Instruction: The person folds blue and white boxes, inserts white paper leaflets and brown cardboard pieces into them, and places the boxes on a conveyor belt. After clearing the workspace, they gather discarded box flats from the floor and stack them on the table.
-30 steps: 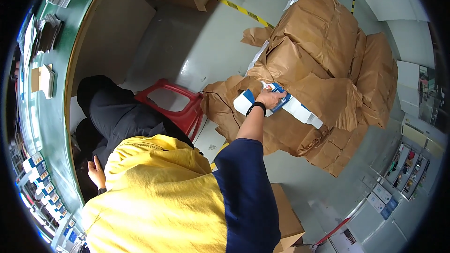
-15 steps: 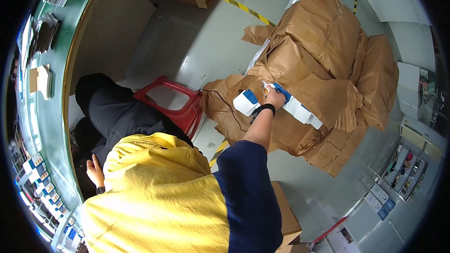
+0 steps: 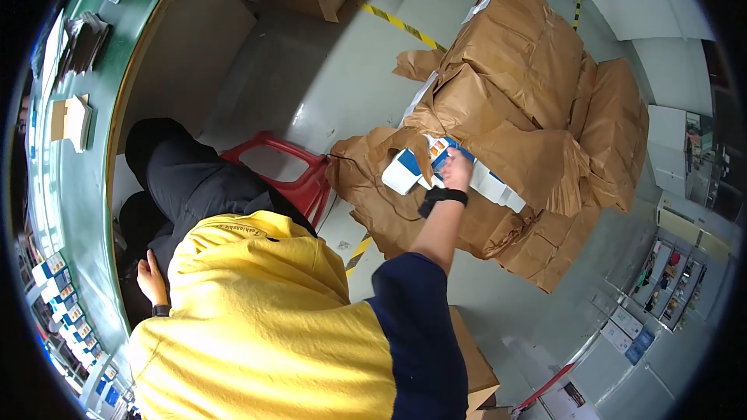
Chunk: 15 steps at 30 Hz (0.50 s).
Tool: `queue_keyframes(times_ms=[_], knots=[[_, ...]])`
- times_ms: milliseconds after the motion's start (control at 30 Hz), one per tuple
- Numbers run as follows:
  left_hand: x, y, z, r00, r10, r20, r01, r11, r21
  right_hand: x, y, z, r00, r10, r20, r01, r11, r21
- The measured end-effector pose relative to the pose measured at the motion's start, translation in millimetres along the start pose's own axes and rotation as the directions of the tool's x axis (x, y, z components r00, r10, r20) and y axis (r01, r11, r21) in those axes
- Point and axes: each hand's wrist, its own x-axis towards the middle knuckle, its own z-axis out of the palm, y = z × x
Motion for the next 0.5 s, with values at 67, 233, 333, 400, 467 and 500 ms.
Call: queue_keyframes(times_ms=[67,233,333,400,467,500], knots=[[-1,-7,0,0.999,-0.016,0.033,0.016,1.0,-0.001,-33,-39,-8,1.0,0.0,0.01,0.0,0.999,-0.054],[-2,-5,0,0.997,0.006,0.08,-0.003,0.999,-0.045,-126,-77,-32,0.994,-0.105,0.021,0.103,0.993,0.06],[5,-8,-1,0.993,0.071,0.097,-0.065,0.996,-0.069,-159,-85,-44,0.963,-0.268,0.032,0.259,0.95,0.173],[11,-11,1,0.978,0.133,0.158,-0.125,0.99,-0.063,-180,-91,-49,0.957,-0.288,0.038,0.275,0.939,0.207],[15,-10,2,0.976,0.152,0.158,-0.143,0.987,-0.071,-200,-96,-55,0.946,-0.322,0.048,0.298,0.917,0.266],[18,-8,2,0.972,0.17,0.162,-0.161,0.985,-0.067,-206,-97,-59,0.943,-0.328,0.048,0.304,0.913,0.271]])
